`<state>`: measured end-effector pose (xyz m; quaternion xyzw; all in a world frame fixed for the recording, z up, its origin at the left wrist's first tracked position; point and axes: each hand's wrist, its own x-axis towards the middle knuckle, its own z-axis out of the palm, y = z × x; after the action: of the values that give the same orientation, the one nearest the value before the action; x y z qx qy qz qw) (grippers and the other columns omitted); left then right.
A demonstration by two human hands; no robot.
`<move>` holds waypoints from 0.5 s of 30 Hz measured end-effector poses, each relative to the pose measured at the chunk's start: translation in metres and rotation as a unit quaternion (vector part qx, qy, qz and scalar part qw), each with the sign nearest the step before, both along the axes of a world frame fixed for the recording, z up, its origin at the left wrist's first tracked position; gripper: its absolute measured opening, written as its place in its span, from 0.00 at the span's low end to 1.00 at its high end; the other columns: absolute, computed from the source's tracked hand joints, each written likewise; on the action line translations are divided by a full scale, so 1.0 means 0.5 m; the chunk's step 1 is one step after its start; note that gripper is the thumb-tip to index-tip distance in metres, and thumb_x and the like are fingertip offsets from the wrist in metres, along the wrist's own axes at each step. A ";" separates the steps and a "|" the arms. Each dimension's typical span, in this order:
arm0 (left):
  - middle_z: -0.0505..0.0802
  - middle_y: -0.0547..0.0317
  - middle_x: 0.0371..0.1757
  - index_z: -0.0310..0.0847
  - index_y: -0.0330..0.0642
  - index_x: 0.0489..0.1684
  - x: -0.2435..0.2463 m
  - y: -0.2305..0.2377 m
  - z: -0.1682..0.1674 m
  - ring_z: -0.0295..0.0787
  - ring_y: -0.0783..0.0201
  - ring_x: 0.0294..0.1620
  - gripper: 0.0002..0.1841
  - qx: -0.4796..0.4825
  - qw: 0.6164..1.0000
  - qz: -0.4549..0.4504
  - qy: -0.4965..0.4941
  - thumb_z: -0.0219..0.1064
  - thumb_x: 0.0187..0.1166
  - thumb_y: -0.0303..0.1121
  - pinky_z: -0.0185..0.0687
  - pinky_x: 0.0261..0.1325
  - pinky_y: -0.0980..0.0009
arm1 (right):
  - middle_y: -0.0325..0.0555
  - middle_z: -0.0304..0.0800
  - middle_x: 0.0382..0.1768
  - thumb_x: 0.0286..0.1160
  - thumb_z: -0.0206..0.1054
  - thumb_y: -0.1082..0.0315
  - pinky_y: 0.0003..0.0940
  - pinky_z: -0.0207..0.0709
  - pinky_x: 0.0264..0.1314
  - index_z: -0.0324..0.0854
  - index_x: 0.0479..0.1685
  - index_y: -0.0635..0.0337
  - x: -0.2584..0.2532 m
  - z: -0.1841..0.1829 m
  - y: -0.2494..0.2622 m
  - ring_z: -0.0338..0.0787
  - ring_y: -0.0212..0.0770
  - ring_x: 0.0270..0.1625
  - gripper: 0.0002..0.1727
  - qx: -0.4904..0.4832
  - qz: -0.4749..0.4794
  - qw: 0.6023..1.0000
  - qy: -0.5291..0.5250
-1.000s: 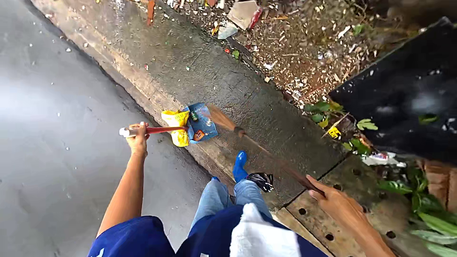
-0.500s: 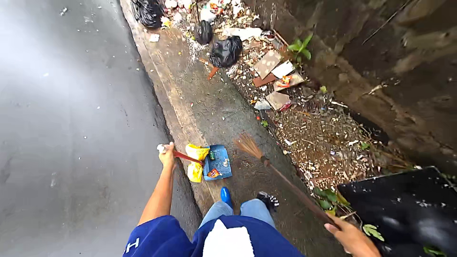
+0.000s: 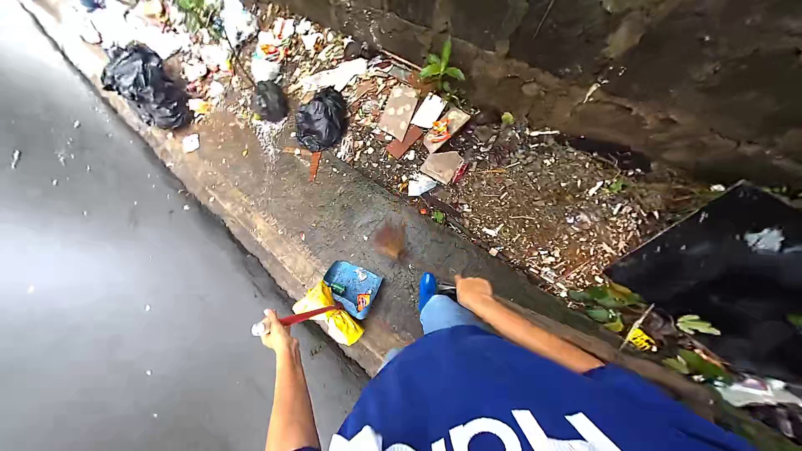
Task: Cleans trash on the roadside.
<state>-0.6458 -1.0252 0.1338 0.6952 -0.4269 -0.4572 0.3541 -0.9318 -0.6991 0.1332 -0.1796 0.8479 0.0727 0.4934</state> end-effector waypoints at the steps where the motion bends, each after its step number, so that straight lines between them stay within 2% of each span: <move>1: 0.83 0.35 0.66 0.71 0.29 0.74 -0.035 -0.032 0.001 0.80 0.50 0.59 0.27 -0.002 1.000 -0.003 -0.011 0.60 0.90 0.45 0.78 0.61 0.49 | 0.72 0.81 0.73 0.81 0.65 0.64 0.73 0.71 0.73 0.72 0.82 0.64 -0.012 -0.008 -0.007 0.80 0.72 0.76 0.30 -0.016 0.009 0.999 -0.033; 5: 0.81 0.33 0.67 0.68 0.30 0.78 -0.177 -0.142 0.043 0.80 0.47 0.57 0.29 0.007 1.000 0.004 -0.028 0.62 0.88 0.46 0.77 0.59 0.47 | 0.63 0.85 0.73 0.84 0.66 0.56 0.75 0.67 0.76 0.76 0.83 0.46 -0.149 0.053 0.011 0.82 0.68 0.76 0.28 -0.088 -0.020 0.992 -0.090; 8: 0.84 0.34 0.60 0.71 0.28 0.73 -0.254 -0.205 0.081 0.81 0.50 0.52 0.26 0.003 1.000 -0.014 -0.023 0.63 0.88 0.43 0.79 0.56 0.50 | 0.62 0.86 0.73 0.83 0.69 0.56 0.74 0.67 0.78 0.75 0.86 0.42 -0.230 0.105 0.021 0.82 0.68 0.76 0.30 -0.099 -0.064 0.989 -0.086; 12: 0.86 0.43 0.50 0.76 0.27 0.64 -0.383 -0.298 0.122 0.81 0.60 0.41 0.20 -0.015 0.998 -0.056 0.018 0.63 0.88 0.37 0.80 0.46 0.60 | 0.68 0.88 0.67 0.83 0.69 0.59 0.78 0.69 0.72 0.78 0.83 0.45 -0.295 0.094 0.027 0.84 0.74 0.71 0.28 -0.104 -0.160 0.981 -0.025; 14: 0.87 0.48 0.42 0.78 0.28 0.57 -0.454 -0.356 0.127 0.82 0.65 0.34 0.15 -0.030 0.994 -0.094 0.042 0.63 0.88 0.35 0.81 0.38 0.67 | 0.72 0.87 0.66 0.83 0.69 0.61 0.79 0.69 0.70 0.78 0.82 0.50 -0.300 0.085 0.030 0.84 0.77 0.69 0.27 -0.112 -0.221 0.969 0.009; 15: 0.87 0.48 0.43 0.78 0.27 0.57 -0.500 -0.387 0.131 0.82 0.65 0.36 0.15 -0.032 0.990 -0.122 0.056 0.62 0.88 0.35 0.81 0.39 0.66 | 0.75 0.86 0.65 0.83 0.69 0.62 0.80 0.69 0.70 0.78 0.81 0.55 -0.302 0.082 0.030 0.84 0.78 0.68 0.27 -0.118 -0.255 0.959 0.028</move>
<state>-0.8957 -1.2188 0.1993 0.5992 -0.5023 -0.5218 0.3410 -1.0828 -0.6841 0.1741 -0.0127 0.8816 -0.1513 0.4468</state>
